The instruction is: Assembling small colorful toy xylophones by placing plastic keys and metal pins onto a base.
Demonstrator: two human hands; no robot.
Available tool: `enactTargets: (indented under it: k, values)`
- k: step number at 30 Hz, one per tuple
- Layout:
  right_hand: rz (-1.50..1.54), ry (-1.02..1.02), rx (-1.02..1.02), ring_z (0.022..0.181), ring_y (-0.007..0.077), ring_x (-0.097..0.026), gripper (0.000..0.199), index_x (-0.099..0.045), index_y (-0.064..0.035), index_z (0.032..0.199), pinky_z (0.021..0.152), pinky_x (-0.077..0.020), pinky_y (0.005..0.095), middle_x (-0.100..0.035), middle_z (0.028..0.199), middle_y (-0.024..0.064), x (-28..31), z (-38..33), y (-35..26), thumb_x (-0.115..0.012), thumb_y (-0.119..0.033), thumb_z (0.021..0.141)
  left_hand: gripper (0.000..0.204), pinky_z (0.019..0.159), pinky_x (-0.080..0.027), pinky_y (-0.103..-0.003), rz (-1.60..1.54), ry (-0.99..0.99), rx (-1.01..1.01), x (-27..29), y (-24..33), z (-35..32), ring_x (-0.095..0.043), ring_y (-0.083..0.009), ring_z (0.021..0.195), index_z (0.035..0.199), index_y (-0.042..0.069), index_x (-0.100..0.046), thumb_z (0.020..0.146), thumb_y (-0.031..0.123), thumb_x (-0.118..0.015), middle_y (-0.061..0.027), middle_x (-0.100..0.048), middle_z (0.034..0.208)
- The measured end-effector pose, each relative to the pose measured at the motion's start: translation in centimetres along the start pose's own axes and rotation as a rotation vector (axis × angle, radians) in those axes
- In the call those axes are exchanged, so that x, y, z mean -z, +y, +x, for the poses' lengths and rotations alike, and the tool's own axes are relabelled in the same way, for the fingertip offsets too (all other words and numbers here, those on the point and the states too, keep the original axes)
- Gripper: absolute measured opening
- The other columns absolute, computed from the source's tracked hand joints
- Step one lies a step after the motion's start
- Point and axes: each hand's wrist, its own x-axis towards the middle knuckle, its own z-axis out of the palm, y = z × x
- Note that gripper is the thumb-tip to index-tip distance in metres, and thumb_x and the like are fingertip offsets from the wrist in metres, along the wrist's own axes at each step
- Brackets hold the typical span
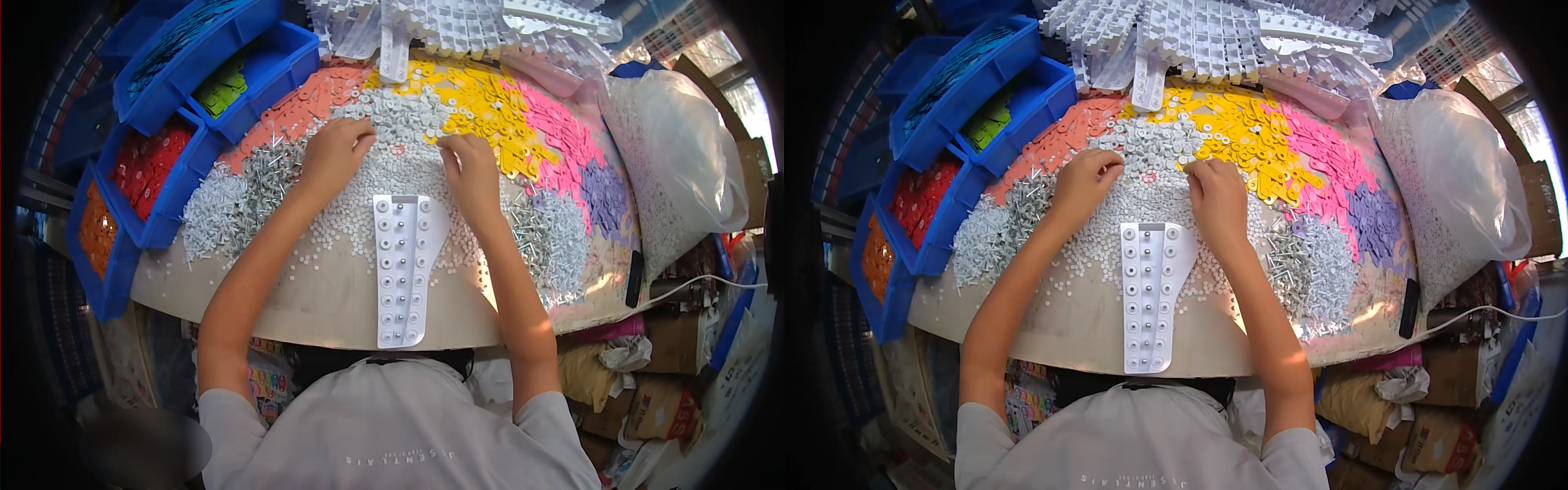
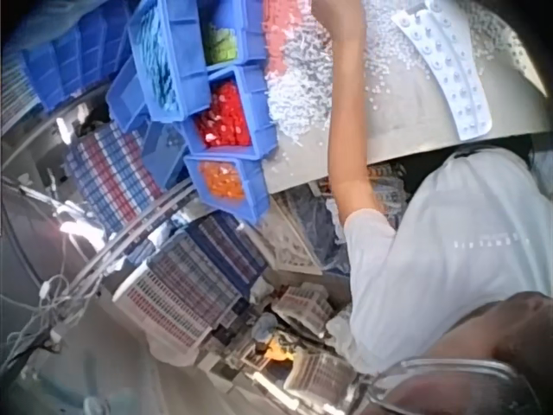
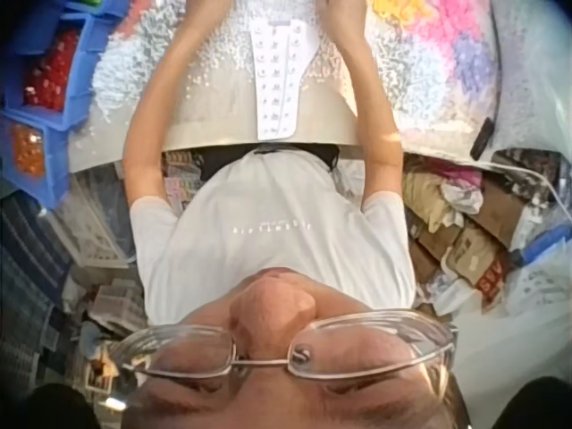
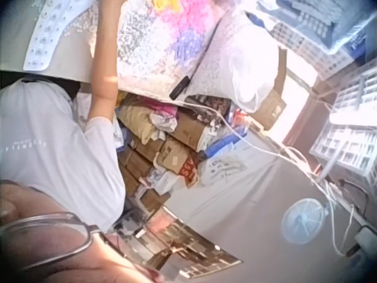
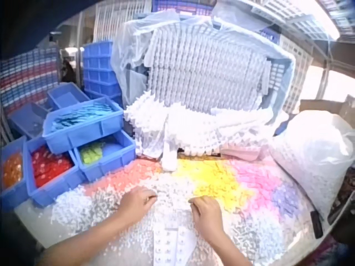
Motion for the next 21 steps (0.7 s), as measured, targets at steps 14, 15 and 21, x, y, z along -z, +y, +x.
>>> enactTargets:
  k: [14,15,21]
  values:
    - [-0.097,-0.075,-0.035,0.088,0.0331,-0.06,0.01,-0.067,-0.0063,0.091,0.078,-0.0489,0.0446,-0.062,0.086,0.0122,-3.9,2.0,3.4,-0.071,-0.008,0.082,0.012,0.08,-0.051,-0.039,0.111,-0.068,-0.086,-1.7,0.4,-0.1,-0.064,-0.0276,0.094,0.096,0.005,-0.07,0.086,0.01,-0.07,-0.0083,-0.066,0.092]
    - [-0.047,-0.088,-0.046,0.088,0.0329,-0.06,0.009,-0.066,-0.0051,0.09,0.079,-0.0491,0.0443,-0.063,0.087,0.0124,-3.6,1.9,3.0,-0.07,-0.007,0.083,0.012,0.08,-0.051,-0.039,0.113,-0.074,-0.082,-0.9,1.2,-0.7,-0.064,-0.0276,0.094,0.096,0.005,-0.07,0.086,0.01,-0.07,-0.0083,-0.066,0.092]
    - [0.347,-0.226,-0.31,0.089,0.0256,-0.065,0.005,-0.063,-0.0009,0.092,0.082,-0.05,0.0345,-0.068,0.089,0.0123,3.6,-1.5,-4.0,-0.066,-0.002,0.088,0.01,0.078,-0.05,-0.036,-0.361,-0.353,0.068,5.0,6.3,-8.4,-0.063,-0.0248,0.088,0.096,0.003,-0.071,0.087,0.006,-0.07,-0.0087,-0.068,0.094]
